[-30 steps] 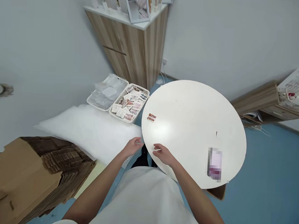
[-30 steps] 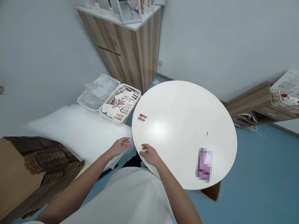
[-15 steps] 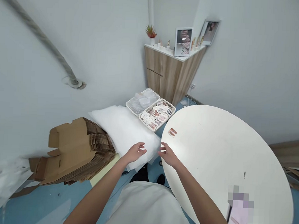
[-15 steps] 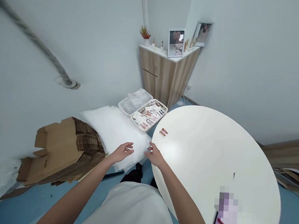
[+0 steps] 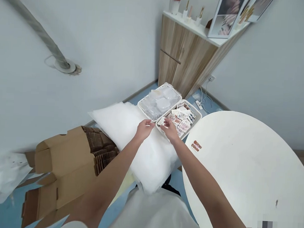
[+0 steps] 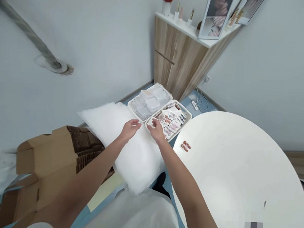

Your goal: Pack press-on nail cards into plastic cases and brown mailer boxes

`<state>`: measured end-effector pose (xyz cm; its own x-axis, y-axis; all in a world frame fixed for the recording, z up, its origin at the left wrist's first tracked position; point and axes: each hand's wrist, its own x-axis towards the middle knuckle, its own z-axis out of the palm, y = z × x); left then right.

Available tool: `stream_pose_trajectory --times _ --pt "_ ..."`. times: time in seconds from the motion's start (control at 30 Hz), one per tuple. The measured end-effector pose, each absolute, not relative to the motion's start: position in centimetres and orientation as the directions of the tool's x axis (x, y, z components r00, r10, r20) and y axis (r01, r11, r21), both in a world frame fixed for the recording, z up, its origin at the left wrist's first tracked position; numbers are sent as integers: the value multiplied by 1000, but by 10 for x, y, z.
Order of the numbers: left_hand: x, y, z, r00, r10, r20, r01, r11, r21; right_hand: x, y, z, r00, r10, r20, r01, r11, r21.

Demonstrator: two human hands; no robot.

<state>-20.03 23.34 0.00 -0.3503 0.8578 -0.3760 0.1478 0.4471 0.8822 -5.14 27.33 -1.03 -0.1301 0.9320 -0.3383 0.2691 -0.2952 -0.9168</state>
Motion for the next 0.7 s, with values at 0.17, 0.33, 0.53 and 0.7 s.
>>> stream_pose_trajectory --times 0.17,0.33,0.53,0.7 --pt "-210 281 -18 -478 781 -402 40 476 878 -81 309 -19 -62 949 -310 250 -286 -925" --pt "-216 303 -29 -544 749 -378 72 491 868 -100 319 -30 -55 940 -338 343 -300 -890" --pt "-225 311 -39 -522 770 -367 62 463 884 -114 315 -35 15 941 -338 345 -322 -881" --pt "-225 310 -42 -504 788 -353 -7 405 914 -114 312 -30 16 935 -355 248 -348 -904"
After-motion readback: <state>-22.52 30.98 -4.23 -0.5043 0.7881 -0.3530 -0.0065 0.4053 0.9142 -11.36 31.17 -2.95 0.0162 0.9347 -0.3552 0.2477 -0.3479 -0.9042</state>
